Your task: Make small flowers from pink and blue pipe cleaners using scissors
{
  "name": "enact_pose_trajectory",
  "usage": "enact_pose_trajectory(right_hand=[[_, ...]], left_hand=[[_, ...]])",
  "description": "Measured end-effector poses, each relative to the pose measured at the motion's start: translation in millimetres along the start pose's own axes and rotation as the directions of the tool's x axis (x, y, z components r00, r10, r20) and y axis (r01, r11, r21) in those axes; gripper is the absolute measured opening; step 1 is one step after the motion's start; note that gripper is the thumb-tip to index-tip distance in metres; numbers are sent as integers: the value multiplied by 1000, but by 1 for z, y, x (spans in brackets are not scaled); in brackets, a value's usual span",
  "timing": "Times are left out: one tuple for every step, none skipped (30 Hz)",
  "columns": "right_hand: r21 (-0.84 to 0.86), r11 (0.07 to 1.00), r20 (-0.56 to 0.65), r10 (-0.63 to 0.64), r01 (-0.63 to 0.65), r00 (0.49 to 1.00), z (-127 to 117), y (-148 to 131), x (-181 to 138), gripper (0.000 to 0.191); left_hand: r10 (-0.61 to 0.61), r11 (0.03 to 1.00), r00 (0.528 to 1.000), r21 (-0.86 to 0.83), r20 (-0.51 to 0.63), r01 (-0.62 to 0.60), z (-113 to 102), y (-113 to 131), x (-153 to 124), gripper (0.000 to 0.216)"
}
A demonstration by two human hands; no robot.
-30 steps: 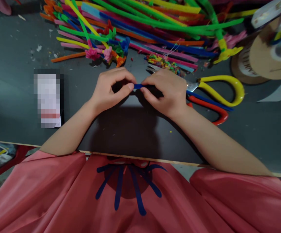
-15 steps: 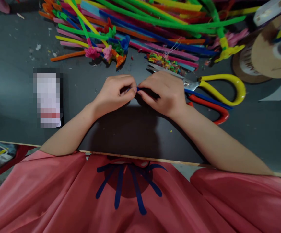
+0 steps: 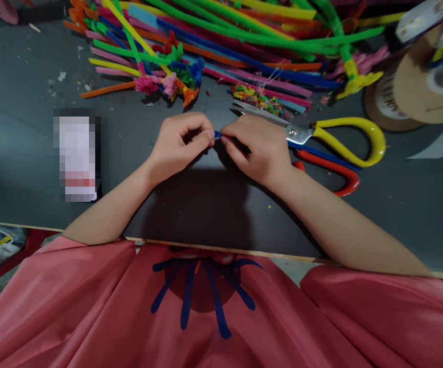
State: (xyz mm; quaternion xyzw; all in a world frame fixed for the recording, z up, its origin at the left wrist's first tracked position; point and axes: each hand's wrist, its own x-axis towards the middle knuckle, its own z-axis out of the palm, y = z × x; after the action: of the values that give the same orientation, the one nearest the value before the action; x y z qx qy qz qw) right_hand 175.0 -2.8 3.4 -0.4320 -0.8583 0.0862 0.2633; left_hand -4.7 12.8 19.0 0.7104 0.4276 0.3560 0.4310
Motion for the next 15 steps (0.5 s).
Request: enact_pose_trajectory(right_hand=[[-4,1000,1,4,-4,1000,1,-1,0,29],[-9,1000,3,8,-8,1000,1,-2,-1,30],[-15,1000,8,11,-11,1000,2,-4,-2,30],[-23,1000,15,13,-13,1000,2,-5,-2,30],[-29,1000,25,13,-12,1000,2,-7,-2,30],[-34,999,37,11,-9,999,1,-9,-3,29],[-38,999,49,8,-6,999,0,-10,-3,28],[-42,999,61,5,-2,998,-1,-12,-2,27],[-45,999,72,0,4,997,-3,-13,-2,26],[-47,999,84,-7,11,996,-5,-14,-2,26],[-50,999,96,-12,17,995,-7,-15,-1,25],[-55,998,112,-15,21,994,-9,-15,0,25],[-60,998,132,-15,24,991,-11,-15,0,24],[-66,997,155,-17,27,988,-13,-15,1,24],[-72,997,177,-18,31,984,-15,-14,2,25]], left_hand=[[11,1000,1000,11,-12,-11,0,0,0,21],[23,999,999,25,-23,-23,1,0,-1,21],[40,998,999,46,-34,-38,1,-1,-1,21],[59,996,997,74,-45,-55,1,-1,-1,21],[77,991,996,109,-53,-71,0,-1,-1,21],[98,985,994,147,-58,-88,0,-2,-2,21],[119,977,991,184,-59,-106,0,-2,-2,22],[140,968,989,219,-55,-125,0,-2,-2,22],[161,958,986,248,-49,-144,-1,-3,-2,22],[181,948,983,274,-42,-163,-1,-3,-2,22],[202,937,979,298,-35,-183,-1,-4,-1,21],[218,926,976,322,-23,-199,-2,-4,-1,21],[232,914,973,344,-7,-215,-2,-6,-1,20],[243,901,970,366,14,-231,-2,-7,-1,20],[249,887,968,391,41,-245,-3,-8,0,19]])
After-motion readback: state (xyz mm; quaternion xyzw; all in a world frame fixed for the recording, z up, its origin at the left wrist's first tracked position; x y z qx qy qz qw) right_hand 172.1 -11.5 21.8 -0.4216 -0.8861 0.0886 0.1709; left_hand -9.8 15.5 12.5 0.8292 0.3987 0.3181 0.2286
